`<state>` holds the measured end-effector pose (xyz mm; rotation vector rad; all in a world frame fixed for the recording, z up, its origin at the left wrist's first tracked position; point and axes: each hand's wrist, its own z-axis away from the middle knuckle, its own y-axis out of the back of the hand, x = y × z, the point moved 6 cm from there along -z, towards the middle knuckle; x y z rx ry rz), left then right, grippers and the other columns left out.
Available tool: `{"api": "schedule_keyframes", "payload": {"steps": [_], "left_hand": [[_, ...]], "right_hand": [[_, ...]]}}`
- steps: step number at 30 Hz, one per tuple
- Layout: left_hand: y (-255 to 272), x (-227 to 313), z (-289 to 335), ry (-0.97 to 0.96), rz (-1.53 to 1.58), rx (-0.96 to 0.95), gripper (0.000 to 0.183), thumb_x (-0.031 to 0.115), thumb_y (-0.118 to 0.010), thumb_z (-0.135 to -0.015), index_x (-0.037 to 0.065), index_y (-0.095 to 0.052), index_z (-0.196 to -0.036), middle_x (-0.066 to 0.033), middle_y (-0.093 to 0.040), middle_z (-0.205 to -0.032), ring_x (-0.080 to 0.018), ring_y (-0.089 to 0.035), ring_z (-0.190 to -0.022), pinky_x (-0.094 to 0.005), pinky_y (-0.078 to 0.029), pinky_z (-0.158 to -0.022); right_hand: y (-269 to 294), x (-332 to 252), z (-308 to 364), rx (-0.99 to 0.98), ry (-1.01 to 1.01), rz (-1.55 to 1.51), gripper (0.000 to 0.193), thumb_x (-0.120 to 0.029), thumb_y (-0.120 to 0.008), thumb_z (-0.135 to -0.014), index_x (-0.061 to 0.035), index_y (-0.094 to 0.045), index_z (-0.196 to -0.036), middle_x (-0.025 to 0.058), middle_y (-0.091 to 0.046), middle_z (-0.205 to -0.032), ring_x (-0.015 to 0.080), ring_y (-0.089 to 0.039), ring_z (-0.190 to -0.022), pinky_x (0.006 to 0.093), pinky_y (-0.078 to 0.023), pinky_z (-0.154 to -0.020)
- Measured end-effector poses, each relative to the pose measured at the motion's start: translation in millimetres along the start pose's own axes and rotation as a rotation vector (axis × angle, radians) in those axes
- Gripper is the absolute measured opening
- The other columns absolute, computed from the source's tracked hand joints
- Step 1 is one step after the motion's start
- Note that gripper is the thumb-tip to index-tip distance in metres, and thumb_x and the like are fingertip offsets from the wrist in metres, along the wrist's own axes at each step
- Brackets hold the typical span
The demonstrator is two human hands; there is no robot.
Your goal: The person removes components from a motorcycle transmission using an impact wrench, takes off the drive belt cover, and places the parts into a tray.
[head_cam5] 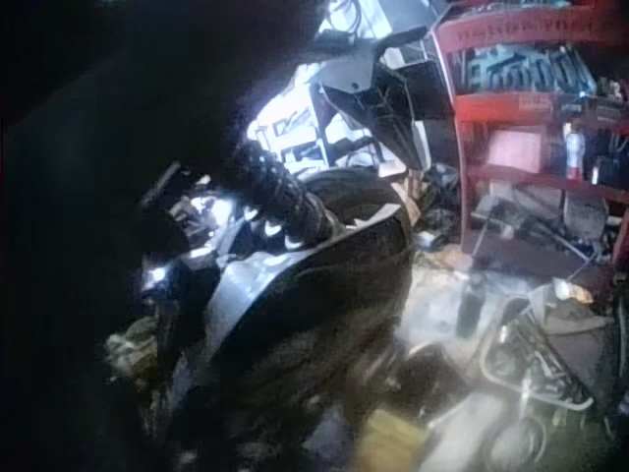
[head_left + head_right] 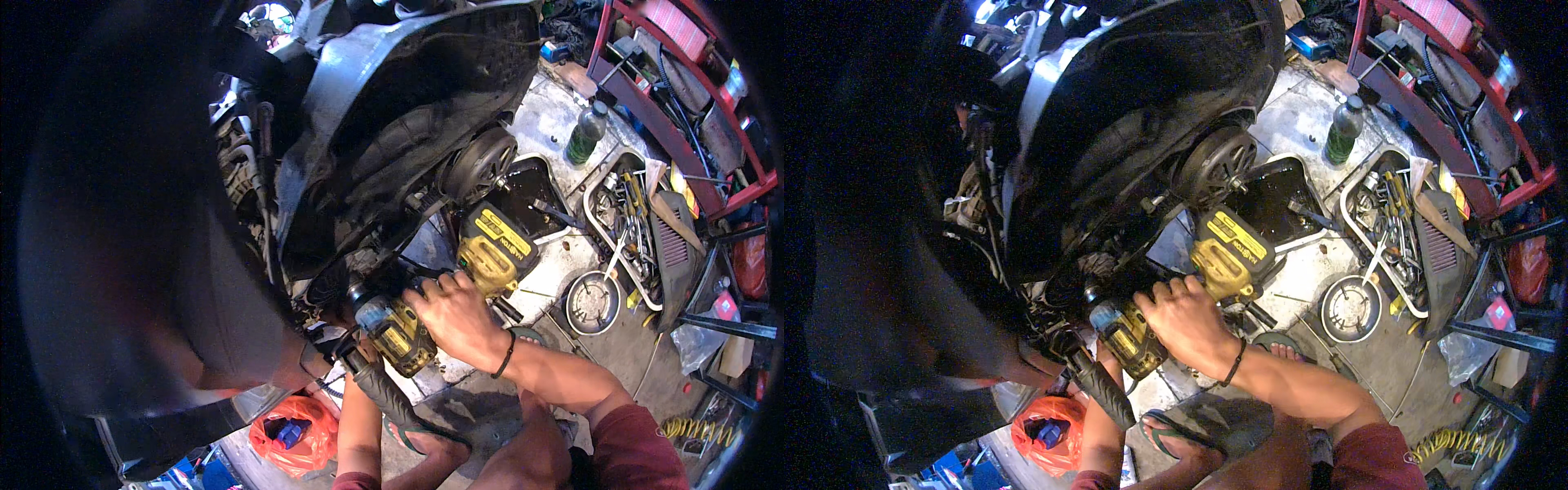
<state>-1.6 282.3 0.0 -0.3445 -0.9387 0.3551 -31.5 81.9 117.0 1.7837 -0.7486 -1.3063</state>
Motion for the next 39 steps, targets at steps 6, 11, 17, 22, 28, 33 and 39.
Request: {"api": "schedule_keyframes", "payload": {"steps": [6, 11, 17, 22, 28, 33, 39], "left_hand": [[4.9, -4.0, 8.5, -0.031, -0.003, 0.029, 0.036, 0.038, -0.06, -0.087, 0.009, -0.054, -0.106, -0.009, -0.061, -0.097, -0.0224, -0.062, -0.083, -0.0369, -0.054, -0.072], [10.5, -15.8, 28.0, -0.061, -0.006, 0.078, 0.034, 0.037, -0.06, -0.087, 0.009, -0.054, -0.105, -0.0088, -0.062, -0.096, -0.0223, -0.062, -0.083, -0.0369, -0.054, -0.072], [-3.6, -10.9, 32.3, -0.105, -0.023, 0.076, 0.032, 0.035, -0.06, -0.086, 0.009, -0.054, -0.103, -0.0087, -0.062, -0.095, -0.0222, -0.062, -0.082, -0.0369, -0.054, -0.071], [-0.9, -14.9, 29.7, -0.101, -0.04, 0.108, 0.03, 0.034, -0.061, -0.086, 0.01, -0.054, -0.102, -0.0086, -0.062, -0.094, -0.0221, -0.062, -0.081, -0.037, -0.054, -0.07], [0.6, -17.3, 26.1, -0.092, -0.054, 0.109, 0.028, 0.033, -0.061, -0.086, 0.01, -0.054, -0.101, -0.0084, -0.062, -0.092, -0.0219, -0.062, -0.08, -0.037, -0.054, -0.069], [-5.5, -10.8, 22.9, -0.101, -0.055, 0.099, 0.026, 0.031, -0.062, -0.086, 0.01, -0.054, -0.099, -0.0083, -0.062, -0.091, -0.0218, -0.062, -0.079, -0.037, -0.054, -0.068], [-7.7, -18.0, 29.7, -0.102, -0.051, 0.112, 0.024, 0.03, -0.062, -0.085, 0.011, -0.055, -0.098, -0.0081, -0.062, -0.09, -0.0217, -0.062, -0.078, -0.0371, -0.054, -0.067]], "right_hand": [[-57.1, 7.2, 6.5, -0.017, -0.097, -0.61, 0.041, -0.021, -0.073, -0.064, -0.0051, -0.055, -0.097, 0.0171, -0.064, -0.082, 0.0394, -0.063, -0.08, 0.0459, -0.05, -0.07], [-73.7, 15.4, 15.9, -0.066, -0.09, -0.523, 0.043, -0.016, -0.071, -0.065, -0.0012, -0.057, -0.103, 0.0232, -0.064, -0.086, 0.0415, -0.063, -0.085, 0.0508, -0.049, -0.074], [-12.3, 4.4, 8.7, 0.173, 0.002, 0.049, 0.026, -0.018, -0.056, -0.08, -0.011, -0.062, -0.104, 0.0077, -0.06, -0.086, 0.0232, -0.059, -0.084, 0.0356, -0.042, -0.078], [-46.0, 11.9, 10.7, 0.016, -0.059, -0.282, 0.027, -0.014, -0.059, -0.076, -0.0067, -0.06, -0.102, 0.0163, -0.064, -0.08, 0.0349, -0.065, -0.081, 0.045, -0.047, -0.073], [-56.5, 7.3, 17.6, -0.013, -0.088, -0.632, 0.035, -0.01, -0.061, -0.074, -0.0024, -0.059, -0.107, 0.0209, -0.065, -0.079, 0.0404, -0.065, -0.08, 0.0502, -0.05, -0.074], [-11.2, 5.0, 3.0, 0.046, 0.011, 0.02, 0.035, -0.014, -0.058, -0.077, -0.0083, -0.063, -0.112, 0.0098, -0.063, -0.082, 0.0269, -0.063, -0.086, 0.0422, -0.043, -0.083], [-37.1, 6.3, 6.1, -0.041, -0.077, -0.153, 0.027, -0.014, -0.058, -0.077, -0.0056, -0.064, -0.102, 0.0143, -0.066, -0.082, 0.0315, -0.064, -0.083, 0.0457, -0.047, -0.075]]}}
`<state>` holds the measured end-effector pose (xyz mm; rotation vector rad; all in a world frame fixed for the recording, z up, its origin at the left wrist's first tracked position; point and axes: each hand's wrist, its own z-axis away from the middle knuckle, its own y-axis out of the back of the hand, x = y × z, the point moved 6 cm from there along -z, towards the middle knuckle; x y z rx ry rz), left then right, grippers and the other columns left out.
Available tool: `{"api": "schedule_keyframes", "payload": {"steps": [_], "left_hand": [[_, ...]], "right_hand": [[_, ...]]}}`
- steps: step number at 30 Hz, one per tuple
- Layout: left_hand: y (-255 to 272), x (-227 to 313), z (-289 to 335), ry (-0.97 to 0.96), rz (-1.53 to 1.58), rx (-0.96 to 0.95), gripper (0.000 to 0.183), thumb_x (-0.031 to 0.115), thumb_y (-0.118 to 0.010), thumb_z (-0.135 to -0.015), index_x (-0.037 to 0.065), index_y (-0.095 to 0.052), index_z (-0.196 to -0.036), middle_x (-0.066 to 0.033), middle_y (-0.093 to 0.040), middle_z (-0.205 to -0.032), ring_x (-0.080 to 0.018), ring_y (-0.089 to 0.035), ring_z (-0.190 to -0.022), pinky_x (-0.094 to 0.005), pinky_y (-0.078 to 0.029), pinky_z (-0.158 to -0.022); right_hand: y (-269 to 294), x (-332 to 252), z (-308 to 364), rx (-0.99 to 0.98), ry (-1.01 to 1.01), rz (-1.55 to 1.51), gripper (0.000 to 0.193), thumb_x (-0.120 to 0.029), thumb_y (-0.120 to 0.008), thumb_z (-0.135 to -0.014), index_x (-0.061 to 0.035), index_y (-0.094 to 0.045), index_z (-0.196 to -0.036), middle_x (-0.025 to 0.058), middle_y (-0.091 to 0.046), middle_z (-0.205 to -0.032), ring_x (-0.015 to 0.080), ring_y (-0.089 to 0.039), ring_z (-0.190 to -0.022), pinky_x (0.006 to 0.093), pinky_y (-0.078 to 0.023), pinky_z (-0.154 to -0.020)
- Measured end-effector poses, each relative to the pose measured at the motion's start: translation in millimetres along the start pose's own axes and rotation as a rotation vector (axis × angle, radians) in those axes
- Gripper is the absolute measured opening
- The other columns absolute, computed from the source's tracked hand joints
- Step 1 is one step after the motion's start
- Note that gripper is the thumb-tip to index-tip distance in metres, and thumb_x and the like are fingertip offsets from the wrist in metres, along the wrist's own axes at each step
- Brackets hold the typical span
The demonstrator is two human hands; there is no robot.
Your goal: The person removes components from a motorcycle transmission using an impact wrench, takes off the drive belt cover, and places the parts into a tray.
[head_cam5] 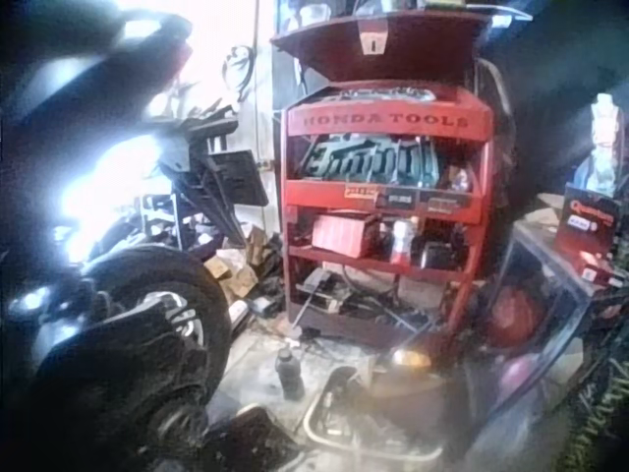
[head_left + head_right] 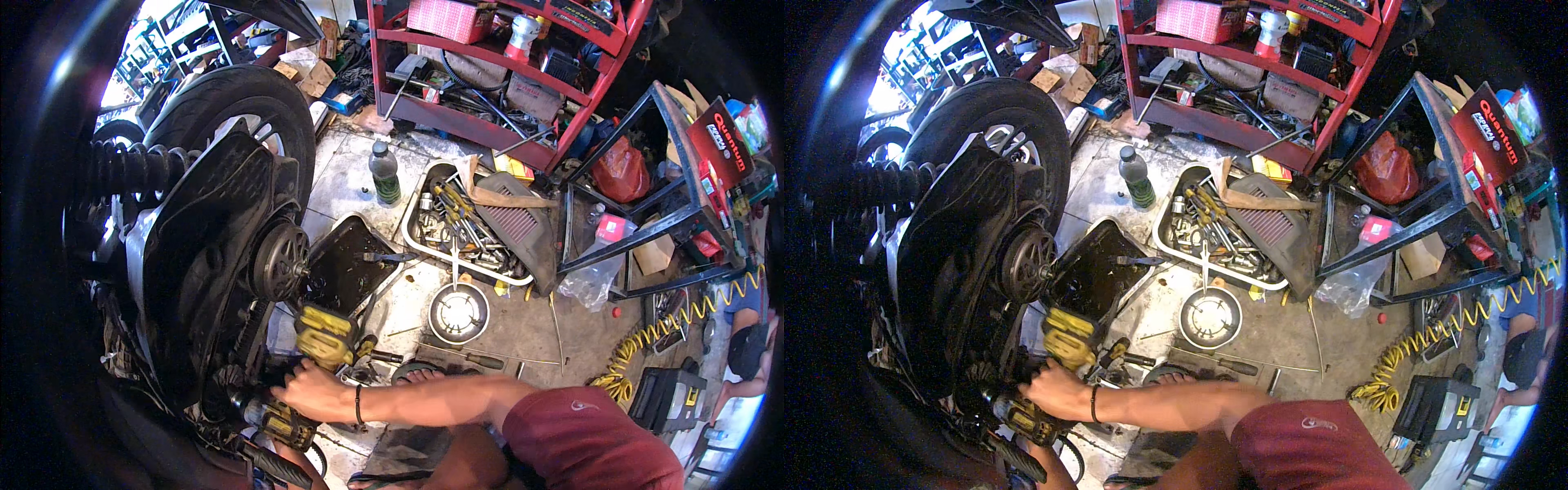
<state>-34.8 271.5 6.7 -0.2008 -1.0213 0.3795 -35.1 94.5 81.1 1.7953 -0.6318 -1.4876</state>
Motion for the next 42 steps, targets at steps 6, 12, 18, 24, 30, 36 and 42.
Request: {"api": "schedule_keyframes", "payload": {"steps": [6, 12, 18, 24, 30, 36, 42], "left_hand": [[11.0, 4.9, 7.2, -0.025, -0.028, 0.039, 0.022, 0.028, -0.063, -0.085, 0.011, -0.055, -0.096, -0.008, -0.063, -0.089, -0.0216, -0.062, -0.077, -0.0371, -0.054, -0.067], [-18.7, 10.3, -8.8, -0.058, -0.03, -0.008, 0.02, 0.027, -0.064, -0.085, 0.011, -0.055, -0.095, -0.0078, -0.063, -0.087, -0.0214, -0.062, -0.076, -0.0371, -0.054, -0.066], [-26.5, 1.3, -8.7, -0.063, -0.001, -0.008, 0.019, 0.025, -0.064, -0.085, 0.011, -0.055, -0.093, -0.0077, -0.063, -0.086, -0.0213, -0.062, -0.075, -0.0372, -0.054, -0.065], [-26.1, -17.5, 0.1, -0.038, 0.041, 0.015, 0.017, 0.024, -0.065, -0.085, 0.012, -0.055, -0.092, -0.0075, -0.063, -0.084, -0.0211, -0.062, -0.074, -0.0372, -0.054, -0.064], [-3.7, -26.3, 3.1, -0.213, -0.088, 0.118, 0.019, 0.02, -0.067, -0.08, 0.011, -0.054, -0.09, -0.0084, -0.062, -0.084, -0.022, -0.061, -0.074, -0.0379, -0.052, -0.065], [-109.9, -112.1, 76.9, -1.048, -1.188, -0.489, 0.04, 0.024, -0.075, -0.058, 0.008, -0.06, -0.091, -0.0111, -0.058, -0.097, -0.0321, -0.053, -0.091, -0.0447, -0.039, -0.081], [-170.3, -201.7, 121.3, -0.927, -1.264, -0.786, 0.049, 0.043, -0.07, -0.062, 0.009, -0.065, -0.097, -0.012, -0.062, -0.103, -0.0312, -0.057, -0.096, -0.0467, -0.042, -0.088]], "right_hand": [[-40.8, -5.4, 21.6, 0.182, 0.056, -0.646, 0.058, -0.017, -0.068, -0.072, 0.0006, -0.047, -0.123, 0.0249, -0.062, -0.086, 0.0446, -0.059, -0.087, 0.047, -0.048, -0.076], [-29.1, 4.5, 16.3, 0.221, 0.049, -0.134, 0.065, -0.018, -0.068, -0.069, -0.0018, -0.047, -0.129, 0.0156, -0.056, -0.108, 0.0319, -0.052, -0.108, 0.0528, -0.037, -0.095], [-19.3, -2.4, 23.7, 0.169, 0.091, -0.222, 0.064, -0.019, -0.068, -0.071, -0.0036, -0.047, -0.13, 0.0166, -0.058, -0.109, 0.033, -0.054, -0.108, 0.0478, -0.04, -0.095], [-59.1, 32.3, 63.2, 0.35, 0.215, -0.474, 0.084, -0.023, -0.077, -0.065, -0.0055, -0.039, -0.138, 0.02, -0.052, -0.123, 0.0371, -0.051, -0.113, 0.0459, -0.042, -0.095], [36.2, 16.6, 108.5, -0.202, -0.184, -0.634, 0.051, -0.027, -0.07, -0.071, -0.0009, -0.058, -0.113, 0.0218, -0.065, -0.091, 0.038, -0.065, -0.083, 0.0437, -0.051, -0.073], [27.3, 95.8, 241.8, -0.421, -0.463, -0.627, 0.047, -0.032, -0.071, -0.078, -0.0012, -0.061, -0.112, 0.0168, -0.065, -0.111, 0.0246, -0.062, -0.099, 0.0349, -0.047, -0.091], [103.8, 98.3, 298.5, -0.08, -0.696, -0.837, 0.049, -0.025, -0.079, -0.076, -0.0007, -0.061, -0.115, 0.0097, -0.067, -0.11, 0.017, -0.06, -0.1, 0.0313, -0.046, -0.094]]}}
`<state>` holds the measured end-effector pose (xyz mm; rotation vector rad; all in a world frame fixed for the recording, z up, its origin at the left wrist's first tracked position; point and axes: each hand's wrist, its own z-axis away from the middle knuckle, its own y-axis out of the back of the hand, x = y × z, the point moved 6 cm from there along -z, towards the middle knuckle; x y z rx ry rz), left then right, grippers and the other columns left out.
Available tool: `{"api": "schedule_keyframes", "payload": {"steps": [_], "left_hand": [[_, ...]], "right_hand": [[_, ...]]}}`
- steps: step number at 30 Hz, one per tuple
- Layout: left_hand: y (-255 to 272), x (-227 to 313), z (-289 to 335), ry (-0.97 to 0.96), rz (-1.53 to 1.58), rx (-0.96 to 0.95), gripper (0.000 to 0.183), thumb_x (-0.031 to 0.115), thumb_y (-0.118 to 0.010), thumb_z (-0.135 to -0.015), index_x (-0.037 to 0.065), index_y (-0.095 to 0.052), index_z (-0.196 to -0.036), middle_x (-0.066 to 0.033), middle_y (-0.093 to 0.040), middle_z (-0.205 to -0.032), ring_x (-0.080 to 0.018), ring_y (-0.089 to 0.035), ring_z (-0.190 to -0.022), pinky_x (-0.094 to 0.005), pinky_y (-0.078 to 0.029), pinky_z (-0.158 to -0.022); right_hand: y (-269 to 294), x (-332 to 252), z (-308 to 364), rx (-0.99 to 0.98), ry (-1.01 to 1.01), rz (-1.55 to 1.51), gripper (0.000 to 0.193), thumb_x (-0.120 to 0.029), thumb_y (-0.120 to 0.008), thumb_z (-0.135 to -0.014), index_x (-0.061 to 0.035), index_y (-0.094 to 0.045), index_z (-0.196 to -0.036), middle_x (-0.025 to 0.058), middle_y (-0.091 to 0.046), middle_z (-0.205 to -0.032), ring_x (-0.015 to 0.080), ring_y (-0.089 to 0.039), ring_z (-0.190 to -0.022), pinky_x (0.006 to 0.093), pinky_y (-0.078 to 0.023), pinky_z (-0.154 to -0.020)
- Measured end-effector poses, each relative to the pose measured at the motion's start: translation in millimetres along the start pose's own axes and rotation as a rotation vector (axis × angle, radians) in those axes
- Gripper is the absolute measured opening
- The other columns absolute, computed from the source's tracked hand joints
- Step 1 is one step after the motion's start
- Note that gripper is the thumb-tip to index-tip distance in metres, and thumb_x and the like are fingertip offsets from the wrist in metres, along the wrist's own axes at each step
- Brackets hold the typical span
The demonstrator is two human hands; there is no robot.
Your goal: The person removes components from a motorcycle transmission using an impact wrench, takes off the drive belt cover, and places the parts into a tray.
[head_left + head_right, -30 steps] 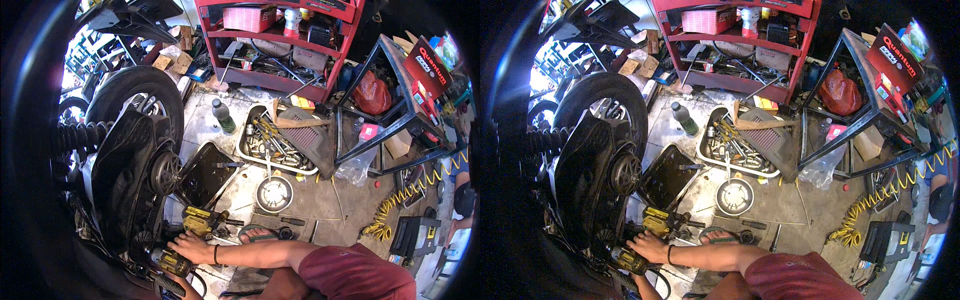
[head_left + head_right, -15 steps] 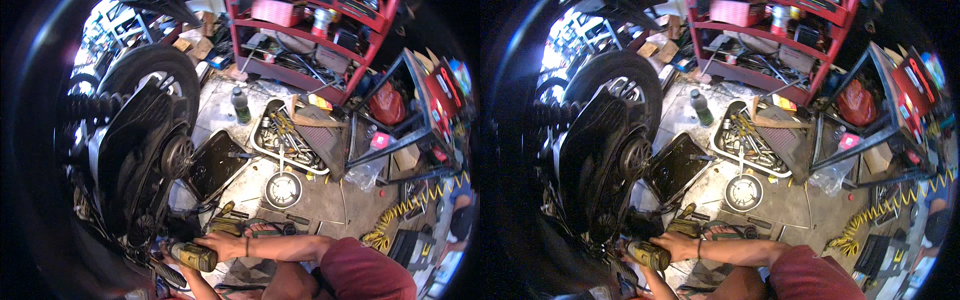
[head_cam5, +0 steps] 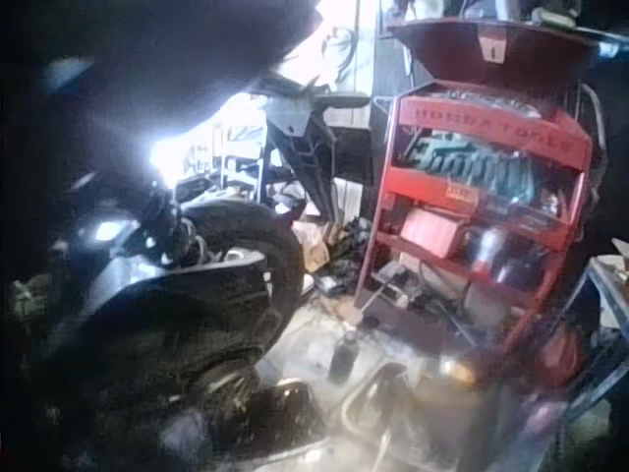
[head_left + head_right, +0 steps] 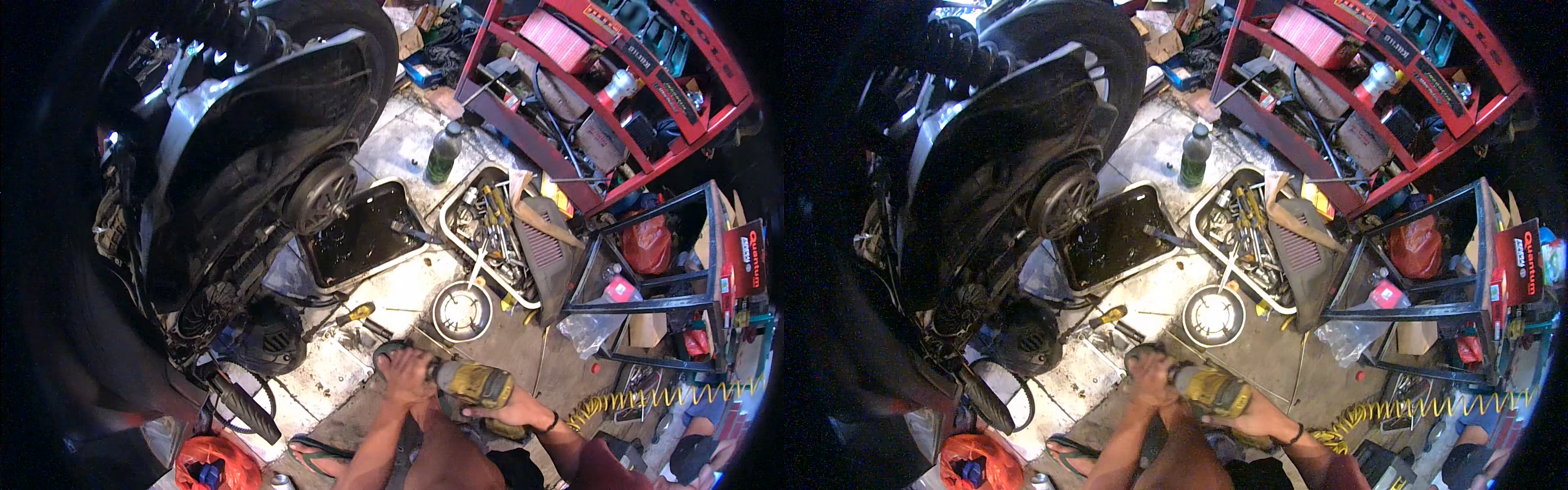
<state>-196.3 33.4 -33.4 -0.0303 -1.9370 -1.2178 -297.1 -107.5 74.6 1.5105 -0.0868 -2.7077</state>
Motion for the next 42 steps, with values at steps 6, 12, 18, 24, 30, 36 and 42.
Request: {"api": "schedule_keyframes", "payload": {"steps": [6, 12, 18, 24, 30, 36, 42], "left_hand": [[-10.7, 34.6, 13.3, -0.238, 0.081, 0.071, 0.057, 0.054, -0.064, -0.063, 0.01, -0.067, -0.098, -0.0098, -0.064, -0.101, -0.0256, -0.061, -0.094, -0.0412, -0.046, -0.084], [8.2, 42.6, 26.2, -0.082, -0.044, 0.292, 0.042, 0.03, -0.068, -0.054, 0.011, -0.065, -0.092, -0.0054, -0.063, -0.091, -0.02, -0.062, -0.083, -0.0356, -0.048, -0.075], [30.8, 39.5, 25.9, -0.117, 0.061, 0.339, 0.026, 0.021, -0.066, -0.053, 0.01, -0.064, -0.076, -0.006, -0.063, -0.079, -0.02, -0.064, -0.07, -0.0368, -0.051, -0.074], [33.3, 28.7, 9.7, 0.074, 0.332, 0.069, 0.047, 0.015, -0.068, -0.043, 0.004, -0.059, -0.088, -0.0094, -0.058, -0.079, -0.0316, -0.059, -0.077, -0.0417, -0.048, -0.076], [67.2, 52.9, -5.8, 0.025, 0.38, -0.357, 0.043, 0.017, -0.067, -0.053, 0.007, -0.059, -0.095, -0.0099, -0.061, -0.083, -0.0353, -0.061, -0.081, -0.0464, -0.049, -0.077], [66.7, 39.3, 17.0, -0.184, 0.172, 0.059, 0.039, 0.02, -0.07, -0.062, 0.009, -0.059, -0.098, -0.0084, -0.063, -0.078, -0.0281, -0.065, -0.076, -0.0385, -0.052, -0.067], [66.8, 28.6, 27.1, -0.004, 0.174, -0.196, 0.02, 0.017, -0.069, -0.074, 0.008, -0.062, -0.09, -0.0101, -0.064, -0.083, -0.0296, -0.065, -0.072, -0.0364, -0.052, -0.068]], "right_hand": [[-1.2, 53.6, 61.6, 0.063, -0.355, -0.074, 0.047, -0.02, -0.078, -0.076, -0.0003, -0.06, -0.115, 0.0083, -0.066, -0.11, 0.0185, -0.06, -0.099, 0.0328, -0.046, -0.091], [-12.4, 70.0, 82.4, 0.056, -0.27, 0.187, 0.042, -0.019, -0.071, -0.081, -0.0033, -0.06, -0.118, 0.0115, -0.064, -0.116, 0.026, -0.059, -0.106, 0.0387, -0.044, -0.094], [3.5, 48.8, 58.7, -0.103, -0.198, 0.377, 0.04, -0.016, -0.068, -0.078, -0.0035, -0.061, -0.115, 0.0118, -0.064, -0.114, 0.027, -0.058, -0.106, 0.0388, -0.044, -0.092], [3.9, 84.3, 61.9, 0.191, -0.427, -0.079, 0.043, -0.001, -0.068, -0.074, 0.0, -0.06, -0.116, 0.0085, -0.065, -0.111, 0.0192, -0.061, -0.1, 0.0316, -0.049, -0.089], [25.6, 72.8, 54.3, -0.092, -0.315, 0.027, 0.043, -0.004, -0.071, -0.075, 0.0012, -0.06, -0.116, 0.0102, -0.066, -0.109, 0.0187, -0.063, -0.099, 0.0314, -0.05, -0.086], [-20.3, 7.1, 22.4, -0.261, -0.051, 0.266, 0.043, -0.013, -0.075, -0.074, 0.0, -0.062, -0.113, 0.011, -0.068, -0.106, 0.0172, -0.065, -0.096, 0.0314, -0.05, -0.085], [-21.5, 8.6, 14.2, -0.373, -0.057, 0.242, 0.042, -0.018, -0.076, -0.073, -0.0001, -0.062, -0.109, 0.012, -0.068, -0.104, 0.0185, -0.064, -0.095, 0.0312, -0.049, -0.085]]}}
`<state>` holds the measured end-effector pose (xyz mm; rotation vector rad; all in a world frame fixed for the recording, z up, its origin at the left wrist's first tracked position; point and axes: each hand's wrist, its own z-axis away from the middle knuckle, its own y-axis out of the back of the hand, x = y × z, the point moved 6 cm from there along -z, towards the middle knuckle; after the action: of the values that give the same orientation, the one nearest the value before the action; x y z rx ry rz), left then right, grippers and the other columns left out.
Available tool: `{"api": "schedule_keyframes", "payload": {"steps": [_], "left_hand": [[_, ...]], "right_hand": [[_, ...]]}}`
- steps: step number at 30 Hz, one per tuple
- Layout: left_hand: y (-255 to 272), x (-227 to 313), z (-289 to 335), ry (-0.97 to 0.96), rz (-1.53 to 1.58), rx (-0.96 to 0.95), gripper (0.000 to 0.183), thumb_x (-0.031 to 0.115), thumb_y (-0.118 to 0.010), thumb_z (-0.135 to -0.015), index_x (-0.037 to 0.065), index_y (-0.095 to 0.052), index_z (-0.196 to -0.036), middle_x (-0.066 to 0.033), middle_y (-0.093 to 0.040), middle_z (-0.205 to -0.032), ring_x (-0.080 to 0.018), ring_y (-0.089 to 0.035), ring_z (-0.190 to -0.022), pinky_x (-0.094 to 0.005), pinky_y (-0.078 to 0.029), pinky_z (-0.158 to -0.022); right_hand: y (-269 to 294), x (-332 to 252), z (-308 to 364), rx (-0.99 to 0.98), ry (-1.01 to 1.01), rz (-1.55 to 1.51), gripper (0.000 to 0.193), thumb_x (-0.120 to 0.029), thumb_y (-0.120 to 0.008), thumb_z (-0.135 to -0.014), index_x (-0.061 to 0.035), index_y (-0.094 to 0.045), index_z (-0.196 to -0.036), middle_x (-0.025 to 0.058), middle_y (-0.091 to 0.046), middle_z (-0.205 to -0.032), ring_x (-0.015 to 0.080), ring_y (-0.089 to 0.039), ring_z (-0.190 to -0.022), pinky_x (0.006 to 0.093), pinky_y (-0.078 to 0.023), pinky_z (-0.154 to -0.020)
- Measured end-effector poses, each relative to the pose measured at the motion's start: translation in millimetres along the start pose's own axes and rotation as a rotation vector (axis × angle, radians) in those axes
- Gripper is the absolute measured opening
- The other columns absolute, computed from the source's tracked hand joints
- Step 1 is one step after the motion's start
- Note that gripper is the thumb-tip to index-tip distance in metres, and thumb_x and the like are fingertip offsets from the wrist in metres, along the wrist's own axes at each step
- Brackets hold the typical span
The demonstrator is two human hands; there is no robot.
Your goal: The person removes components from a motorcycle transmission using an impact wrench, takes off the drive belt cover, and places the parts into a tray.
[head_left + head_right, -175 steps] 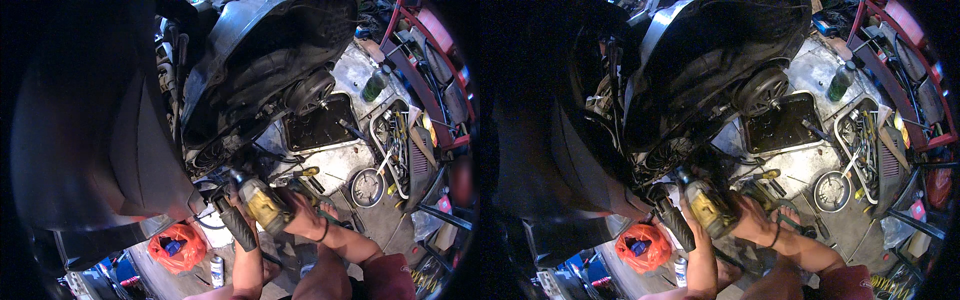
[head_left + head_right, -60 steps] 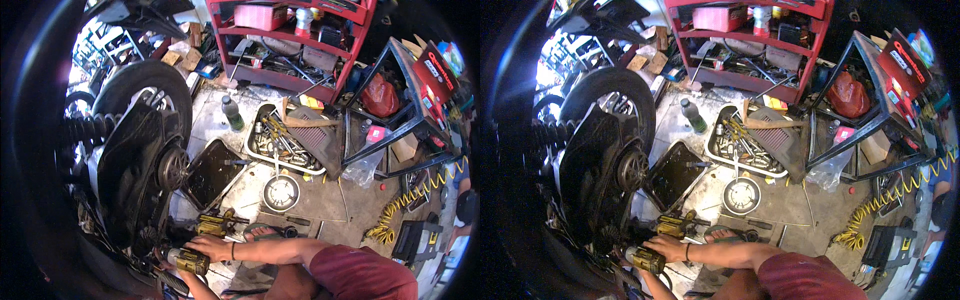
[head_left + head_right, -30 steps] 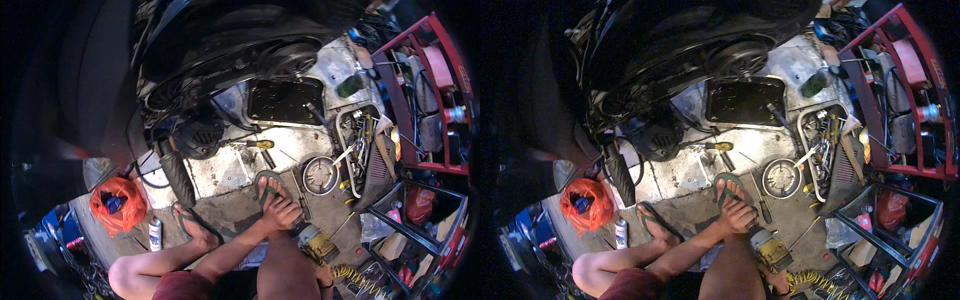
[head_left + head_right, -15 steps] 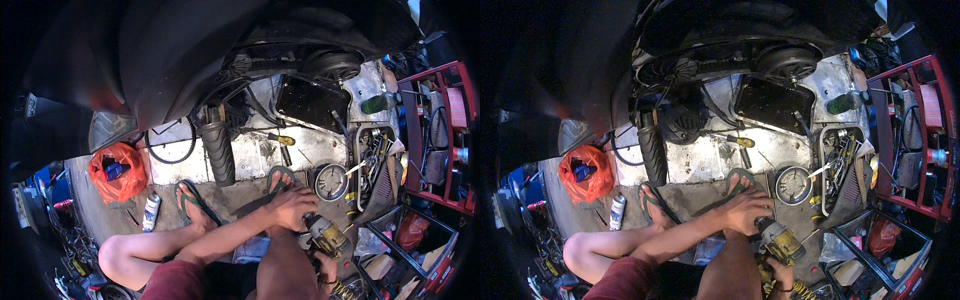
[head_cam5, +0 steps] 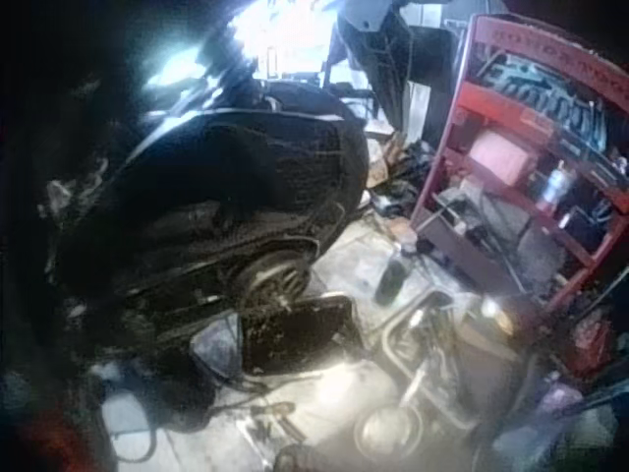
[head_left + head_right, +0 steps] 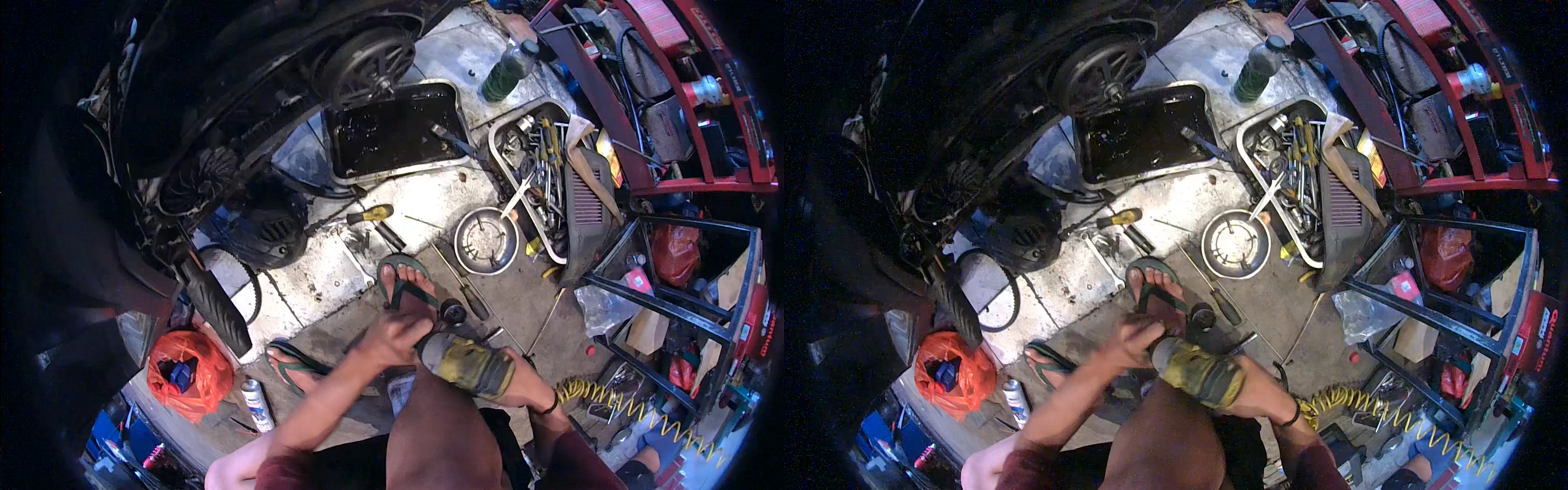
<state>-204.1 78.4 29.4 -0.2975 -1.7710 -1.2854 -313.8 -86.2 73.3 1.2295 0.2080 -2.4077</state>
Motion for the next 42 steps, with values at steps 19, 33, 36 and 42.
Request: {"api": "schedule_keyframes", "payload": {"steps": [19, 33, 36, 42], "left_hand": [[-79.0, -107.4, 137.1, 0.283, 0.148, -0.375, 0.037, 0.027, -0.051, -0.091, 0.01, -0.056, -0.124, -0.0198, -0.06, -0.119, -0.0361, -0.06, -0.104, -0.0441, -0.046, -0.092], [3.5, -225.1, 73.2, 1.198, 0.361, 0.333, 0.042, 0.039, -0.064, -0.085, -0.002, -0.065, -0.078, -0.0079, -0.061, -0.066, -0.0166, -0.055, -0.059, -0.0317, -0.044, -0.058], [-4.7, -256.9, 74.0, 1.173, 0.012, 0.034, 0.062, 0.055, -0.062, -0.082, -0.007, -0.066, -0.089, -0.021, -0.067, -0.086, -0.0295, -0.064, -0.079, -0.04, -0.05, -0.074], [-11.9, -215.5, 29.0, 1.396, -0.139, -0.149, 0.084, 0.066, -0.06, -0.077, -0.007, -0.057, -0.117, -0.0302, -0.059, -0.117, -0.0392, -0.057, -0.114, -0.0422, -0.045, -0.097]], "right_hand": [[72.2, 242.8, 90.4, 1.462, -0.071, 0.072, 0.043, -0.018, -0.062, -0.091, -0.0016, -0.05, -0.129, 0.0116, -0.058, -0.12, 0.0233, -0.053, -0.113, 0.0372, -0.038, -0.101], [-9.0, 212.7, 61.6, 1.511, -0.192, -0.286, 0.043, -0.034, -0.071, -0.085, 0.0025, -0.059, -0.104, 0.0108, -0.064, -0.091, 0.0221, -0.06, -0.087, 0.0337, -0.046, -0.084], [-53.3, 241.8, 25.2, 1.046, -0.469, -0.345, 0.042, -0.032, -0.072, -0.084, 0.0035, -0.058, -0.102, 0.0135, -0.064, -0.088, 0.0214, -0.061, -0.084, 0.0331, -0.048, -0.08], [-47.4, 256.3, 7.6, 0.767, -0.478, -0.145, 0.038, -0.029, -0.069, -0.084, 0.0037, -0.059, -0.1, 0.0178, -0.066, -0.085, 0.0255, -0.065, -0.079, 0.0361, -0.05, -0.071]]}}
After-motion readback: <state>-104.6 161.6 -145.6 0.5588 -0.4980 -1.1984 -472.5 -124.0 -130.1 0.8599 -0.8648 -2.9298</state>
